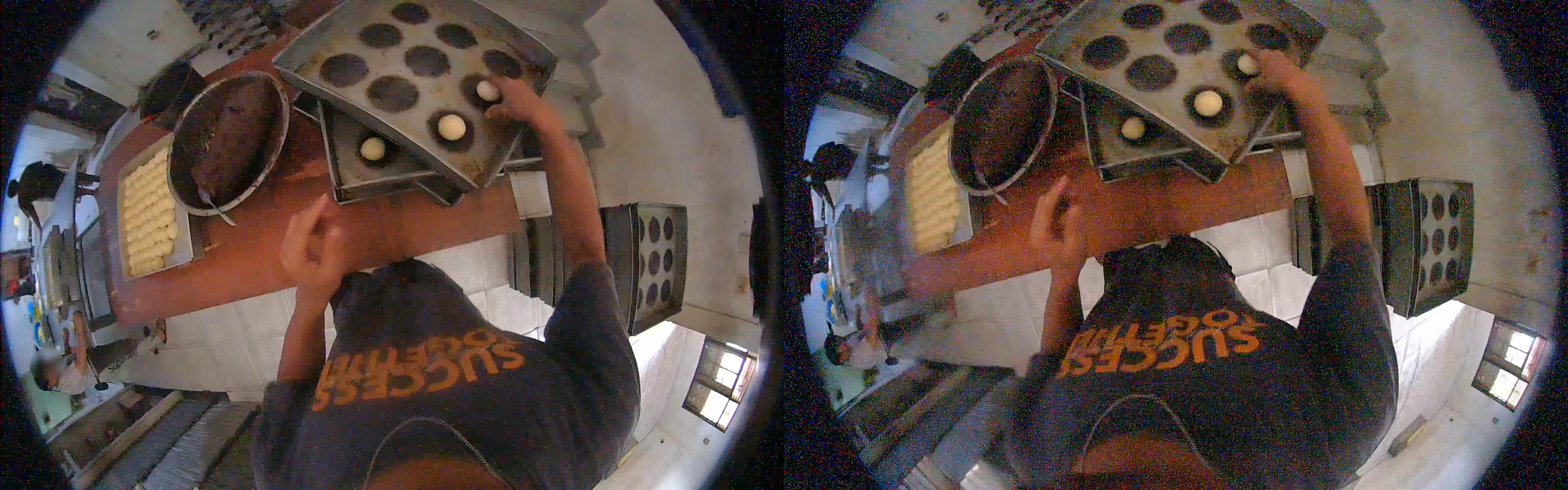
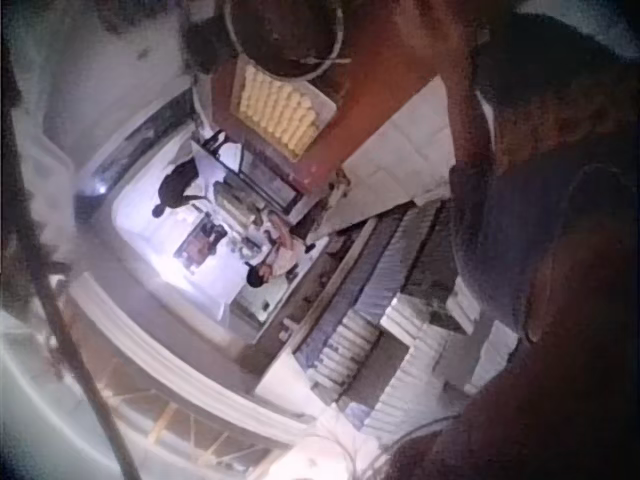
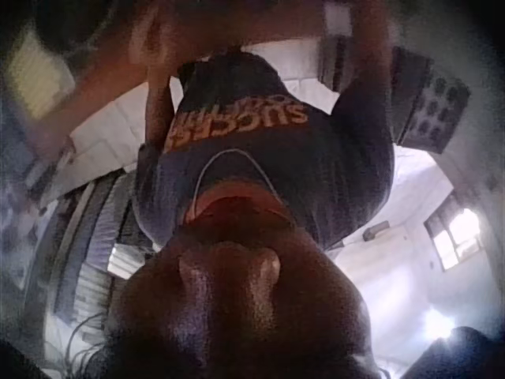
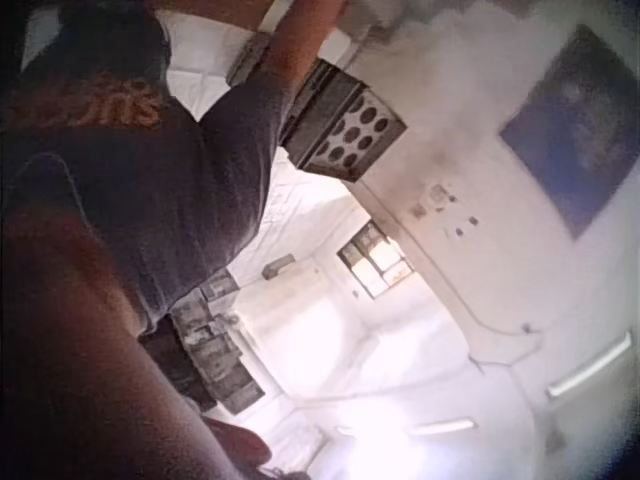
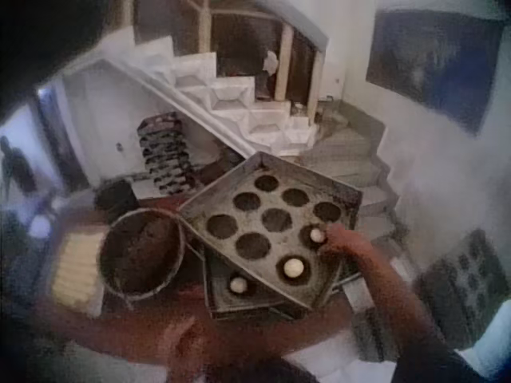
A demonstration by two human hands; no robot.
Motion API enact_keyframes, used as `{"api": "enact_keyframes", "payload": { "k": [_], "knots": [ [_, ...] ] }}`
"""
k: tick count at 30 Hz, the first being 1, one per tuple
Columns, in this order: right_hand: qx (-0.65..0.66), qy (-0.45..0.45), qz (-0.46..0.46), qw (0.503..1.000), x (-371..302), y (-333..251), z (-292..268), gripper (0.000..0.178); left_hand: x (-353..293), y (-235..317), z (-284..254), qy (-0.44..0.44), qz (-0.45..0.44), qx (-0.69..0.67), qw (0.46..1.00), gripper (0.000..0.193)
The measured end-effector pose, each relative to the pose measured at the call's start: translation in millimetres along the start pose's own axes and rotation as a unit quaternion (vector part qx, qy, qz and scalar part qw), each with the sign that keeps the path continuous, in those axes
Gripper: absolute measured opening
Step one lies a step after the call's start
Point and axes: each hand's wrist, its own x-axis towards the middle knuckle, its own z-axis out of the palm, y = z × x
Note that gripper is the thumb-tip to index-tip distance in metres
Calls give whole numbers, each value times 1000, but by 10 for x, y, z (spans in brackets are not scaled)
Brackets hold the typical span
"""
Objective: The person fills small pieces of dough with a dark paste using a spoon and places the rounded buns into a metal baking tray.
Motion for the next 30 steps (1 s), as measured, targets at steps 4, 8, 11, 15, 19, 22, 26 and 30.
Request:
{"api": "enact_keyframes", "payload": {
  "k": [4,8,11,15,19,22,26,30],
  "knots": [
    [-14,68,60,996,181,-7,93,32,-120,-279,-511,94,-85,-2,992,27],
    [-41,-27,45,998,234,-343,136,29,-150,-752,-1202,115,-134,57,983,24],
    [55,137,78,986,49,-1185,-247,26,-57,-1165,-1994,162,-191,102,963,23],
    [272,306,106,906,-165,-2843,-166,26,-89,-2158,-3203,211,-259,204,920,23],
    [280,54,-9,958,-15,-4221,729,20,-252,-3080,-3979,57,-313,456,831,26],
    [288,-10,-44,957,147,-4750,1317,20,-134,-3514,-3952,-41,-302,525,794,24],
    [106,-170,-3,980,286,-5188,1755,37,-112,-4039,-4114,-83,-353,553,750,23],
    [20,-166,53,985,201,-5525,2015,46,202,-3849,-4304,-328,-332,417,780,21]
  ]
}}
